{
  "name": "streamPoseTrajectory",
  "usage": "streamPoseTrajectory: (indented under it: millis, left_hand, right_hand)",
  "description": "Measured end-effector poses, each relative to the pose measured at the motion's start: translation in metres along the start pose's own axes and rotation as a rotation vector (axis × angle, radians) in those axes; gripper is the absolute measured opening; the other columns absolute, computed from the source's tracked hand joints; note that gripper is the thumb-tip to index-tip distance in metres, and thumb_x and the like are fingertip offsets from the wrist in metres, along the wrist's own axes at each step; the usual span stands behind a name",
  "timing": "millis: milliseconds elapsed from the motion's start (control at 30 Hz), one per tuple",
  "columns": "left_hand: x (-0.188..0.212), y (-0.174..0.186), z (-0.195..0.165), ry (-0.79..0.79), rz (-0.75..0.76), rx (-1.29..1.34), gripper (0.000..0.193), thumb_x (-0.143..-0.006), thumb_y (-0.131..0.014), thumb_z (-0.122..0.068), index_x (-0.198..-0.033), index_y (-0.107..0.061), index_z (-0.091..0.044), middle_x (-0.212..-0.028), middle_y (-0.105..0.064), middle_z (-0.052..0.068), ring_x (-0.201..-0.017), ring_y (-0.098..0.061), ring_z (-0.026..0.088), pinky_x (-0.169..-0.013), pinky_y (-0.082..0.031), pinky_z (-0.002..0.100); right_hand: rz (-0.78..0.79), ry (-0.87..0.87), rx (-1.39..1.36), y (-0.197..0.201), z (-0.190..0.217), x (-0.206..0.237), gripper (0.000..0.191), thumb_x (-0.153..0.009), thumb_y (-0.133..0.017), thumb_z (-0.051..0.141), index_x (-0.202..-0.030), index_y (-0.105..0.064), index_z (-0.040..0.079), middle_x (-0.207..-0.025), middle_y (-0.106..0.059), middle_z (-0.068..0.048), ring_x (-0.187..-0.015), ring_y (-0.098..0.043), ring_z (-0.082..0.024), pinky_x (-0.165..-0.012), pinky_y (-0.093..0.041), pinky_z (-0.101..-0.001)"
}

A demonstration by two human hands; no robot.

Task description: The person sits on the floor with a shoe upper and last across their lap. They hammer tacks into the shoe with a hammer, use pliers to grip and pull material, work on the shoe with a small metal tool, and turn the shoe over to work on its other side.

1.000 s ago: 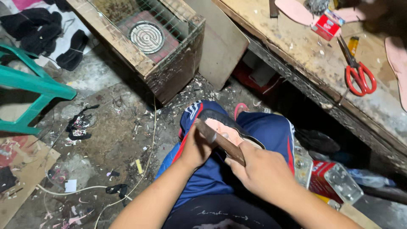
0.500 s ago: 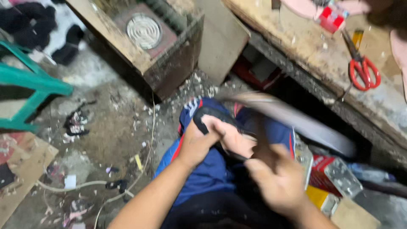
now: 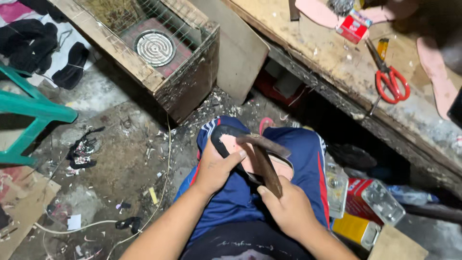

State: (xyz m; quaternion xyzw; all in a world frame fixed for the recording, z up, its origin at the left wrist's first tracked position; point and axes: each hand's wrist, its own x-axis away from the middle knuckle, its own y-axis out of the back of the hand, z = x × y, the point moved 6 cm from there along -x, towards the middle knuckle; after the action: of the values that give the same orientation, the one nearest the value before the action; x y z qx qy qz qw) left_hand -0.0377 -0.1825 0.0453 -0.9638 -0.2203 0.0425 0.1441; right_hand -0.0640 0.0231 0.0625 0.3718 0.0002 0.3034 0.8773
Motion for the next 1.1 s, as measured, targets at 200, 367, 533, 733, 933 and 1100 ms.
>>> streamPoseTrajectory:
  millis: [200,367,533,733,933,1100]
  left_hand:
    - [-0.01,0.01,-0.057,-0.044,0.035,-0.111,0.054,-0.083,-0.077,-0.008,-0.131,-0.054,-0.002,-0.118,-0.066,0.005,-0.111,-0.064,0.015,-0.1,-0.053,0.032]
    - [-0.018,0.012,-0.128,-0.181,0.151,-0.397,0.058,-0.081,-0.078,-0.009,-0.134,-0.056,-0.001,-0.122,-0.068,0.008,-0.113,-0.064,0.015,-0.104,-0.05,0.031]
    - [-0.023,-0.005,-0.136,-0.128,0.217,-0.606,0.054,-0.077,-0.076,-0.01,-0.129,-0.062,-0.003,-0.117,-0.073,0.008,-0.106,-0.07,0.014,-0.098,-0.053,0.03]
    - [0.038,-0.052,-0.103,-0.171,0.232,-0.613,0.053,-0.078,-0.076,-0.012,-0.129,-0.062,-0.005,-0.119,-0.073,0.009,-0.108,-0.071,0.02,-0.099,-0.053,0.032]
    - [0.041,-0.048,-0.099,-0.204,0.227,-0.683,0.051,-0.079,-0.075,-0.013,-0.129,-0.063,-0.007,-0.12,-0.073,0.011,-0.108,-0.073,0.024,-0.098,-0.054,0.034]
    - [0.046,-0.055,-0.101,-0.247,0.217,-0.685,0.053,-0.08,-0.075,-0.012,-0.131,-0.061,-0.008,-0.116,-0.073,0.011,-0.105,-0.073,0.024,-0.095,-0.055,0.034]
  right_hand:
    - [-0.244,0.218,-0.331,0.044,-0.032,0.021,0.034,-0.091,-0.069,0.021,-0.116,-0.064,-0.001,-0.098,-0.071,-0.013,-0.088,-0.065,-0.018,-0.08,-0.054,-0.0338]
    - [-0.355,-0.03,-0.008,0.061,-0.065,0.026,0.039,-0.083,-0.077,0.019,-0.117,-0.07,0.001,-0.092,-0.076,-0.01,-0.086,-0.07,-0.015,-0.082,-0.053,-0.031]
    - [-0.247,-0.16,-0.427,0.064,-0.08,0.035,0.052,-0.089,-0.069,0.017,-0.139,-0.057,0.004,-0.087,-0.074,-0.013,-0.074,-0.067,-0.017,-0.069,-0.055,-0.0317]
    - [-0.081,0.029,-0.918,0.082,-0.041,0.069,0.072,-0.1,-0.054,0.012,-0.168,-0.029,0.01,-0.091,-0.068,-0.017,-0.065,-0.067,-0.02,-0.059,-0.058,-0.0333]
    - [-0.04,0.002,-0.915,0.065,-0.027,0.054,0.074,-0.095,-0.056,0.009,-0.164,-0.028,0.009,-0.09,-0.069,-0.014,-0.065,-0.066,-0.018,-0.059,-0.057,-0.0316]
    - [-0.11,0.097,-0.429,0.092,-0.009,0.06,0.066,-0.091,-0.063,0.011,-0.155,-0.048,0.004,-0.091,-0.075,-0.013,-0.071,-0.069,-0.015,-0.067,-0.058,-0.0287]
